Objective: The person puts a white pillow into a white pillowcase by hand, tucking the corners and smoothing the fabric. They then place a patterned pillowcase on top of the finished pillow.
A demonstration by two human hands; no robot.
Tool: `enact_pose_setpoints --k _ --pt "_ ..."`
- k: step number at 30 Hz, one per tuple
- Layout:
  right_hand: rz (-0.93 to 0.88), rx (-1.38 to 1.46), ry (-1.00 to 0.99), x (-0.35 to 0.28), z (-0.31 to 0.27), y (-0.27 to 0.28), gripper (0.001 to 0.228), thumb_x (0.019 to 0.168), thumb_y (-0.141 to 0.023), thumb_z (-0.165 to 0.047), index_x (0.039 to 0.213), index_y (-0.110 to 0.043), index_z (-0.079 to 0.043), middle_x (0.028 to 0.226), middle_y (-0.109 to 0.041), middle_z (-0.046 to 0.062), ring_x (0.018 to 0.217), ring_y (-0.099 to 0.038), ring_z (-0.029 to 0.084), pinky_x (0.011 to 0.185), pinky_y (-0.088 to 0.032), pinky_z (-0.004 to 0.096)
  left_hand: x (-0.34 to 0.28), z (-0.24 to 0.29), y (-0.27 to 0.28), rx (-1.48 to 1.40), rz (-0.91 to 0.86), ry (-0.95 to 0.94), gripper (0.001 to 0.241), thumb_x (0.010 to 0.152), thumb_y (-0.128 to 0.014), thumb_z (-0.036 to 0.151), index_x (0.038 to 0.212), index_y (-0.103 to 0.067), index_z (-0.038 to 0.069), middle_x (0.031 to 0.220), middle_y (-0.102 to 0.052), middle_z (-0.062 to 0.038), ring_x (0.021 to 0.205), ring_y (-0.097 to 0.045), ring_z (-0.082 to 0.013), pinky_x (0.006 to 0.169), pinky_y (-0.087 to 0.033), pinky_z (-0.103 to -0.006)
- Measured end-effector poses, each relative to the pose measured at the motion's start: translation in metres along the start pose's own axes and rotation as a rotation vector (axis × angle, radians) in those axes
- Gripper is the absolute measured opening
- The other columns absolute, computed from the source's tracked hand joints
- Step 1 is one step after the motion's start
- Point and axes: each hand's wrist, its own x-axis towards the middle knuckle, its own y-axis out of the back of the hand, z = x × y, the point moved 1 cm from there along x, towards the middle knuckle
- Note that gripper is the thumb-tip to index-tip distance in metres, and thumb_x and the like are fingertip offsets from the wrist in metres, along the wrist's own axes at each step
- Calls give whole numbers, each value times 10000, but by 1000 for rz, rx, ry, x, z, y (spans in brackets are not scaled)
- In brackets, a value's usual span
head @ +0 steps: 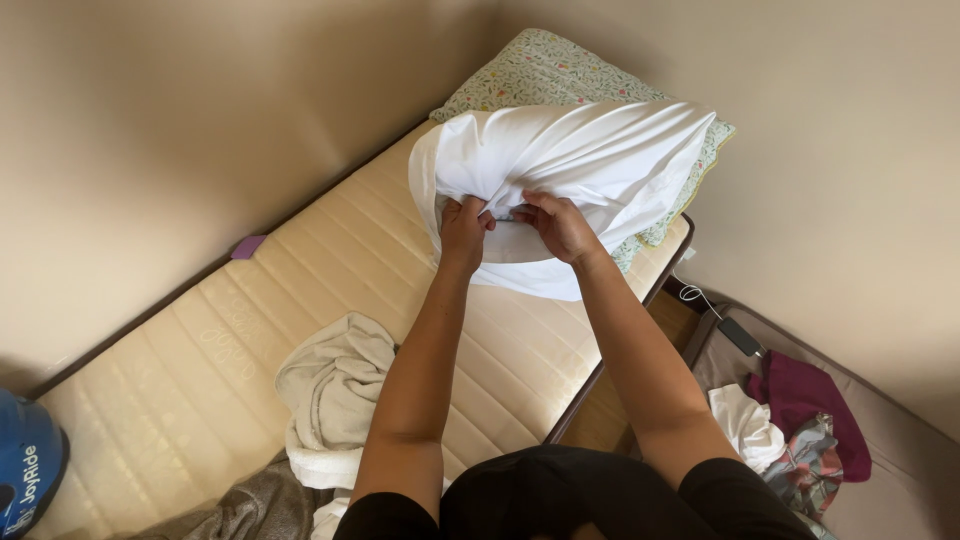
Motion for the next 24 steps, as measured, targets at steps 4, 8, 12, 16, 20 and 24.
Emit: enact_pose_setpoints --k 4,8,12,16,20,24 --pt "8 8 13 -4 -1 2 234 917 -746 -51 991 -689 163 919 -635 183 916 -665 314 974 -534 473 2 -5 -3 28 -1 -18 111 835 -597 36 908 -650 102 754 -474 38 498 -445 -79 497 -469 -285" --pt "64 69 55 -16 -20 -22 408 948 -766 -163 1102 -639 194 1048 -650 251 1002 -669 355 966 -538 526 -53 62 -40 -100 96 28 243 847 -740 174 949 -591 11 803 -448 -42 515 -420 -131 530 -458 -332" --pt "170 104 26 -7 -7 -12 472 914 -803 -106 1196 -601 214 1205 -636 336 1134 -668 463 977 -535 580 -58 72 -42 261 103 -60 417 849 -850 355 1010 -704 -1 815 -591 -72 534 -568 -153 530 -503 -316" --pt "221 20 22 -9 -1 -14 442 892 -817 -49 1170 -620 231 1225 -645 327 1140 -664 425 969 -536 573 -41 48 -26 634 133 -201 568 888 -758 535 1221 -725 76 1093 -742 -152 1067 -712 -337 970 -520 -482" --pt "237 -32 20 -10 1 -20 417 860 -795 16 1176 -629 232 1240 -632 338 1142 -646 420 950 -537 575 -28 31 -9 894 67 -310 551 976 -600 526 1040 -723 -7 921 -723 -229 948 -715 -417 829 -539 -531" --pt "228 -59 46 0 16 -7 442 813 -846 6 1212 -679 98 1230 -659 193 1112 -650 355 966 -550 534 -28 34 -10 786 66 -278 551 970 -627 544 1024 -722 4 890 -720 -214 917 -720 -401 803 -548 -517"
